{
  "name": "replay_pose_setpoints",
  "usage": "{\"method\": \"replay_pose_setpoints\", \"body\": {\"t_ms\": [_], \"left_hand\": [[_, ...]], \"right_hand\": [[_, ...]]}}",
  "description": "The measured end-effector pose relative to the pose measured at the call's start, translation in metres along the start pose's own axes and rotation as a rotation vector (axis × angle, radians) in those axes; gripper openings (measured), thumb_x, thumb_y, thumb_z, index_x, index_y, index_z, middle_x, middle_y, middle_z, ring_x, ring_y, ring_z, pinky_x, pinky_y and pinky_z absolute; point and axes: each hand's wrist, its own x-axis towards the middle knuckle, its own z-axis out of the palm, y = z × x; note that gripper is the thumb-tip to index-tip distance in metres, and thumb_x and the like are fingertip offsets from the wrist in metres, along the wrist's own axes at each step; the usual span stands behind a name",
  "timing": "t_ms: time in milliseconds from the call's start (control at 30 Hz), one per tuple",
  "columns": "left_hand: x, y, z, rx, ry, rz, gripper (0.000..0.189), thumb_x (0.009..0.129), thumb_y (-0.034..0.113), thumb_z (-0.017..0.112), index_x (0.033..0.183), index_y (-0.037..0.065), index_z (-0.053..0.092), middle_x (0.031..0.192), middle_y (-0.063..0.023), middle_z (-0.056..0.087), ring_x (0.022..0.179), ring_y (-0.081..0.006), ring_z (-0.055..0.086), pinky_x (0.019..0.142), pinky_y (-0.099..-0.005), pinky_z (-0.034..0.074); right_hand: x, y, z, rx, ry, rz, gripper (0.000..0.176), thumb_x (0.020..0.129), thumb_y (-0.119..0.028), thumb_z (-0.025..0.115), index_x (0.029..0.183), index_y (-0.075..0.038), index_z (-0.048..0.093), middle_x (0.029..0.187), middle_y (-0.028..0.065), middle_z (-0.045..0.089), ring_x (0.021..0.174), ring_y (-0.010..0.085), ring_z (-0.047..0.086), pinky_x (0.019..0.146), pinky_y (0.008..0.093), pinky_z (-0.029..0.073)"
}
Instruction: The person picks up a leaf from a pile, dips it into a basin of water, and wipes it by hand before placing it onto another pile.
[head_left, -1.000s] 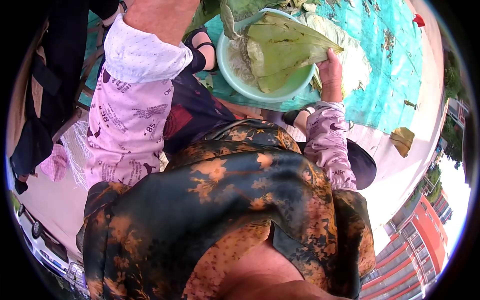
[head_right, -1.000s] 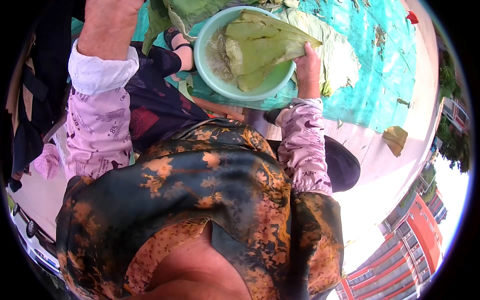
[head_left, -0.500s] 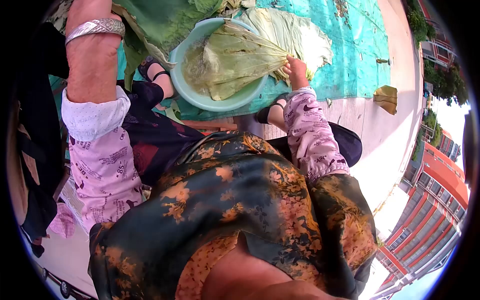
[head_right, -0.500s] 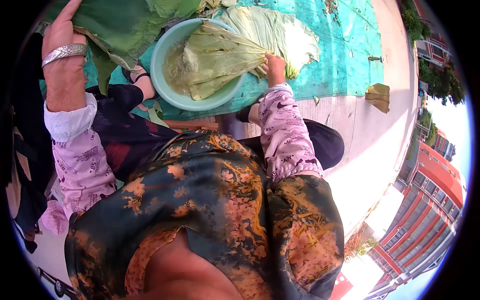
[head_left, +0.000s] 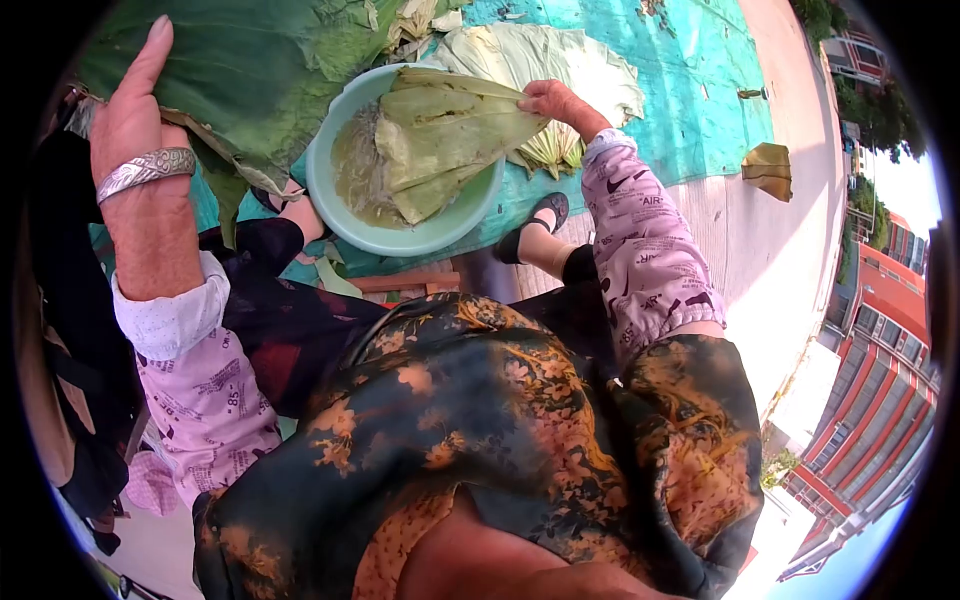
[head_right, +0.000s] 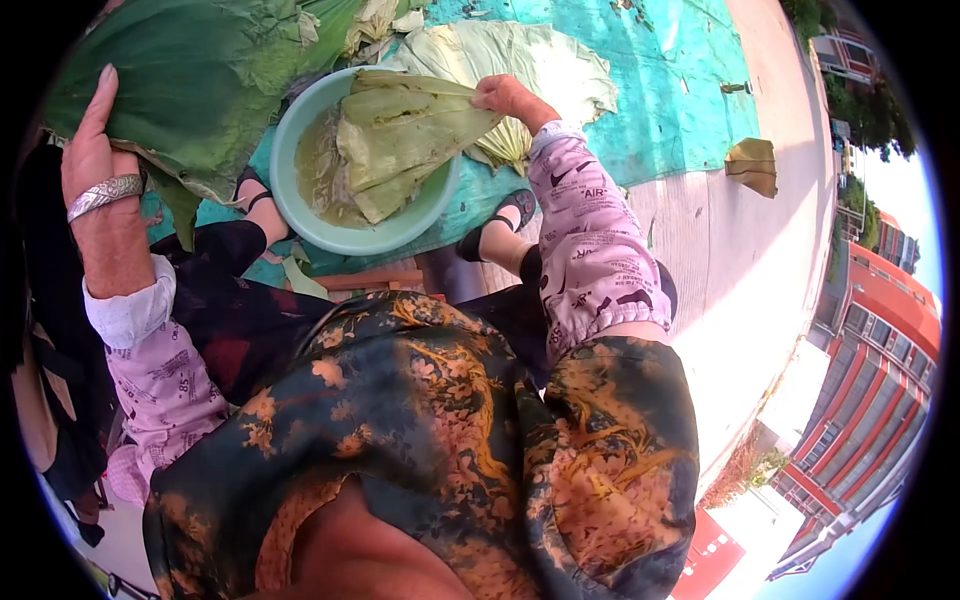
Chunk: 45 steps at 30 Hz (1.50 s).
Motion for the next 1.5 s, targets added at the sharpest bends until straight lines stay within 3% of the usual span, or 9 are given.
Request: {"method": "replay_pose_setpoints", "body": {"t_ms": [100, 300, 500, 700, 867, 967, 1100, 1333, 1500], "left_hand": [[-0.009, 0.012, 0.014, -0.09, 0.085, -0.062, 0.041, 0.071, 0.006, 0.071, 0.107, -0.003, 0.054, 0.104, -0.0117, 0.059, 0.09, -0.0209, 0.059, 0.079, -0.0327, 0.049], [-0.023, 0.024, 0.036, -0.055, 0.121, -0.076, 0.032, 0.077, 0.006, 0.065, 0.106, -0.004, 0.056, 0.109, -0.012, 0.057, 0.096, -0.0201, 0.057, 0.085, -0.0324, 0.047], [-0.017, 0.022, -0.002, -0.02, 0.059, -0.102, 0.035, 0.079, 0.007, 0.064, 0.11, -0.003, 0.052, 0.106, -0.012, 0.058, 0.094, -0.0205, 0.058, 0.082, -0.0322, 0.047], [-0.009, 0.025, 0.029, 0.103, 0.04, -0.124, 0.038, 0.079, 0.007, 0.063, 0.113, -0.002, 0.05, 0.11, -0.0105, 0.056, 0.096, -0.0194, 0.056, 0.084, -0.0327, 0.047], [-0.009, 0.034, 0.034, 0.153, 0.026, -0.15, 0.037, 0.08, 0.009, 0.063, 0.114, -0.003, 0.051, 0.112, -0.0097, 0.056, 0.097, -0.0186, 0.056, 0.084, -0.0308, 0.046], [-0.011, 0.033, 0.044, 0.183, 0.012, -0.171, 0.037, 0.081, 0.01, 0.063, 0.114, -0.002, 0.051, 0.112, -0.0099, 0.056, 0.098, -0.0191, 0.056, 0.084, -0.0317, 0.046], [-0.014, 0.037, 0.028, 0.177, 0.023, -0.172, 0.036, 0.081, 0.008, 0.062, 0.114, -0.002, 0.05, 0.11, -0.0098, 0.056, 0.096, -0.0189, 0.056, 0.082, -0.0312, 0.047], [-0.01, 0.037, 0.033, 0.224, 0.027, -0.181, 0.04, 0.08, 0.009, 0.064, 0.115, -0.001, 0.049, 0.111, -0.0099, 0.055, 0.097, -0.0194, 0.056, 0.083, -0.0317, 0.047], [-0.009, 0.034, 0.033, 0.234, 0.027, -0.181, 0.043, 0.079, 0.009, 0.064, 0.118, -0.001, 0.048, 0.113, -0.0097, 0.054, 0.098, -0.0197, 0.055, 0.084, -0.0321, 0.047]], "right_hand": [[-0.008, -0.015, -0.041, 0.178, 0.017, 0.073, 0.016, 0.076, -0.022, 0.065, 0.082, -0.008, 0.062, 0.071, -0.0036, 0.057, 0.068, 0.0083, 0.052, 0.066, 0.0241, 0.043], [-0.032, -0.002, -0.131, 0.461, 0.235, 0.142, 0.024, 0.078, -0.026, 0.064, 0.088, -0.005, 0.061, 0.08, 0.0016, 0.06, 0.07, 0.0096, 0.055, 0.067, 0.0245, 0.044], [-0.048, 0.025, -0.164, 0.766, 0.576, 0.225, 0.026, 0.077, -0.028, 0.066, 0.089, -0.006, 0.06, 0.078, 0.0035, 0.059, 0.07, 0.015, 0.056, 0.066, 0.0292, 0.046], [-0.051, 0.12, -0.127, 1.085, 0.791, 0.57, 0.022, 0.077, -0.023, 0.066, 0.093, -0.009, 0.059, 0.087, 0.0057, 0.06, 0.077, 0.0185, 0.056, 0.066, 0.0344, 0.046], [-0.052, 0.176, -0.054, 1.04, 0.648, 0.901, 0.017, 0.079, -0.029, 0.064, 0.086, -0.014, 0.057, 0.081, 0.0002, 0.059, 0.07, 0.0152, 0.053, 0.057, 0.0328, 0.045], [-0.052, 0.163, -0.066, 1.071, 0.679, 0.815, 0.017, 0.079, -0.029, 0.063, 0.085, -0.015, 0.057, 0.08, 0.0002, 0.059, 0.068, 0.0151, 0.054, 0.055, 0.0323, 0.044], [-0.055, 0.154, -0.071, 1.37, 0.937, 0.719, 0.011, 0.081, -0.027, 0.06, 0.081, -0.017, 0.056, 0.073, -0.0001, 0.059, 0.062, 0.0142, 0.054, 0.048, 0.029, 0.042], [-0.049, 0.165, -0.031, 1.33, 0.553, 0.996, 0.01, 0.082, -0.02, 0.053, 0.075, -0.013, 0.053, 0.059, 0.0006, 0.055, 0.047, 0.0131, 0.05, 0.04, 0.0269, 0.039], [-0.051, 0.171, -0.038, 1.372, 0.725, 0.752, 0.008, 0.08, -0.02, 0.051, 0.081, -0.013, 0.054, 0.071, 0.0054, 0.058, 0.056, 0.0181, 0.054, 0.044, 0.0329, 0.042]]}}
